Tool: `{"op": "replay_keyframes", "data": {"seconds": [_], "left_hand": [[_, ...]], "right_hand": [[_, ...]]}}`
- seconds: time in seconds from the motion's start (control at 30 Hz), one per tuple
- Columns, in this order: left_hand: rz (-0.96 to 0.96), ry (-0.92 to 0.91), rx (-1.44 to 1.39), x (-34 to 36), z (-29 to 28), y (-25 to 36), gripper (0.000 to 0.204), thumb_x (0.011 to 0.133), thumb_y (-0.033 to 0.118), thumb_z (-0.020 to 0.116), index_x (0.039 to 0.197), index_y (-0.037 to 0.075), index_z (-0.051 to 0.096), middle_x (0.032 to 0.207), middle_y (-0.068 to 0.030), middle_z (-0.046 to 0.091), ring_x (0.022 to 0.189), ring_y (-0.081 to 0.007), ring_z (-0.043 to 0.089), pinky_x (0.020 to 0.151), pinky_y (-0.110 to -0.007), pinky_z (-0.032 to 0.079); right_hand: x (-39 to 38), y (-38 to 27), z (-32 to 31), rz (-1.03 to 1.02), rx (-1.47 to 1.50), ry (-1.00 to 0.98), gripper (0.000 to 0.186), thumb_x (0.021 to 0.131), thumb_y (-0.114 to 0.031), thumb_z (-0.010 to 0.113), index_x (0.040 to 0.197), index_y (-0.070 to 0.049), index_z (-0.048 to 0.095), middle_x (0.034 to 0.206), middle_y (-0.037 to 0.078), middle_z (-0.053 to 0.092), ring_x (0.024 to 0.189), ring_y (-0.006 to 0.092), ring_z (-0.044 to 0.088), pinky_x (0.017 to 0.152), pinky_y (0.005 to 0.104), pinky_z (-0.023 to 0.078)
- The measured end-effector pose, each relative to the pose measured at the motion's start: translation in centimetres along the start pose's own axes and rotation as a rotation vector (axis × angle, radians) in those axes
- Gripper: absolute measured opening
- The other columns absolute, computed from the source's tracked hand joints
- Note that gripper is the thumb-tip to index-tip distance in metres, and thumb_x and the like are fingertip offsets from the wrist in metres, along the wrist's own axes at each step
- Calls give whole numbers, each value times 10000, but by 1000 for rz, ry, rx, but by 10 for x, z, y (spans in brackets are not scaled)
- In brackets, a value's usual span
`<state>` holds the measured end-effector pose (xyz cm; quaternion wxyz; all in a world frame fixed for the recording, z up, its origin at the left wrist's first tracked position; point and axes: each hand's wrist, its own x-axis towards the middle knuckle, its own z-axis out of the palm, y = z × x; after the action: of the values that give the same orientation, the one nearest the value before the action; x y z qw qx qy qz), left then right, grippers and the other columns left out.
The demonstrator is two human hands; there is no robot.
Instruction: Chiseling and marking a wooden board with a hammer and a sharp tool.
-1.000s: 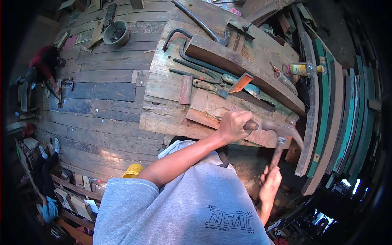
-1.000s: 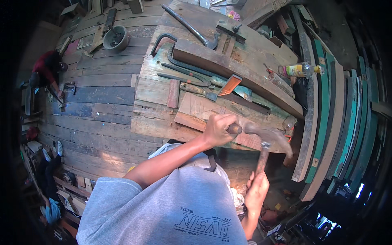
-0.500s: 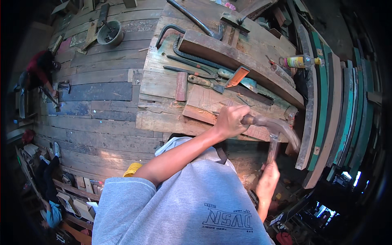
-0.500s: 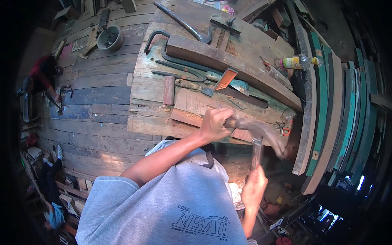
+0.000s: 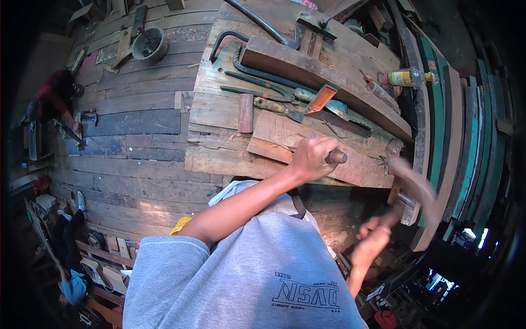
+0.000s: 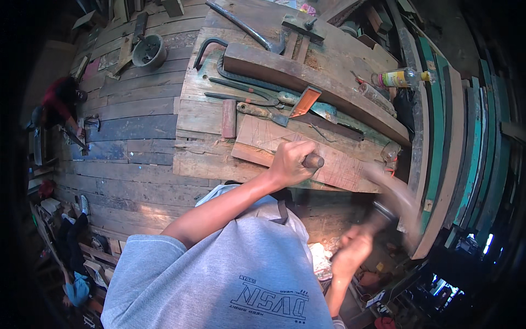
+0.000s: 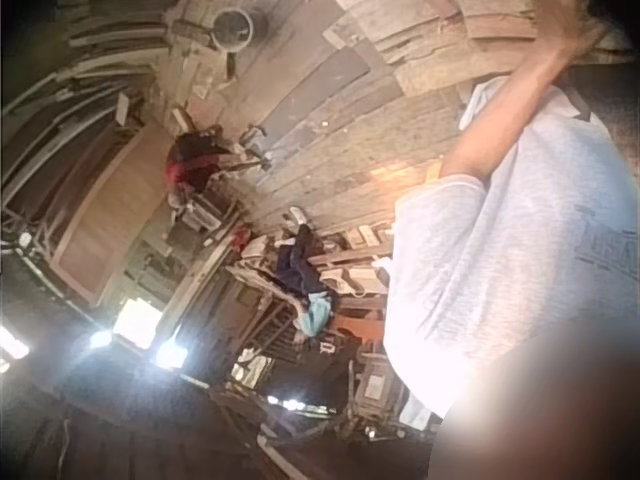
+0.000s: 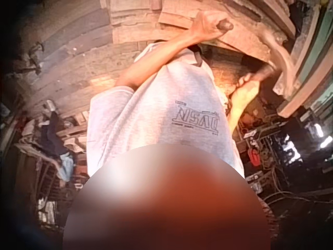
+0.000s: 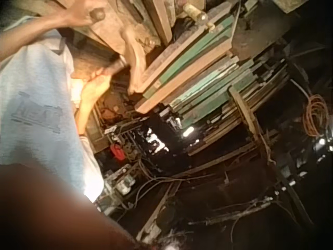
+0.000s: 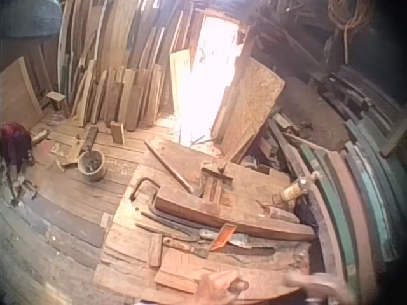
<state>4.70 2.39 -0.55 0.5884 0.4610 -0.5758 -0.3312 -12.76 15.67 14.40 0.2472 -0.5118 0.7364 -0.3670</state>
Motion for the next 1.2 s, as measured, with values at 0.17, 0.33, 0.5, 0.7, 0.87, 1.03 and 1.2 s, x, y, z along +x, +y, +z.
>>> {"op": "replay_keyframes", "data": {"seconds": [0.17, 0.33, 0.5, 0.7, 0.87, 1.03, 1.2], "left_hand": [[3, -12, 2, -1, -3, -2, 238, 759, 91, 796, 825, 46, 572, 767, -158, 642, 704, -404, 669, 574, -477, 491], [-9, 18, 56, -5, -6, -1, 153, 750, 40, 752, 825, 32, 618, 741, -159, 634, 677, -376, 672, 573, -424, 507], [-11, -27, 47, 11, -14, 33, 177, 790, 91, 765, 899, 50, 632, 774, -127, 640, 704, -358, 670, 592, -427, 500], [261, -288, 159, 36, -28, 66, 192, 867, 188, 743, 961, 57, 640, 842, -125, 658, 762, -360, 664, 643, -450, 508], [114, -670, 319, 59, -22, 61, 197, 892, 202, 717, 897, 34, 615, 776, -170, 690, 759, -424, 689, 659, -512, 534], [-15, -818, 529, 83, -6, 83, 262, 869, 236, 742, 989, 19, 659, 946, -192, 724, 912, -414, 708, 759, -512, 564], [-10, -589, 648, 100, 9, 66, 261, 911, 250, 713, 1031, 19, 690, 1008, -205, 676, 932, -445, 672, 793, -518, 546]], "right_hand": [[8, -3, -10, 284, 47, -174, 528, 1131, -539, 362, 932, -78, 524, 658, -57, 426, 540, 32, 394, 463, 221, 279], [51, 20, -13, 239, 368, -194, 561, 1107, -619, 339, 891, -112, 445, 657, -54, 353, 497, 42, 311, 429, 228, 228], [99, 103, 26, 216, 295, -480, 562, 1107, -614, 344, 850, -125, 445, 610, -65, 375, 486, 53, 338, 442, 241, 291], [141, 162, 81, 73, 133, -677, 580, 1114, -581, 389, 814, -100, 512, 631, -52, 437, 545, 66, 395, 496, 271, 327], [165, 160, 94, -1, 54, -857, 605, 1119, -520, 442, 755, -48, 545, 651, -35, 474, 637, 83, 434, 579, 321, 366], [174, 174, 95, 39, 73, -881, 558, 1089, -462, 541, 750, -18, 559, 635, -28, 482, 629, 96, 431, 568, 344, 380], [167, 164, 100, -95, -11, -822, 420, 905, -357, 785, 810, 28, 646, 606, 107, 507, 627, 137, 510, 607, 408, 462]]}}
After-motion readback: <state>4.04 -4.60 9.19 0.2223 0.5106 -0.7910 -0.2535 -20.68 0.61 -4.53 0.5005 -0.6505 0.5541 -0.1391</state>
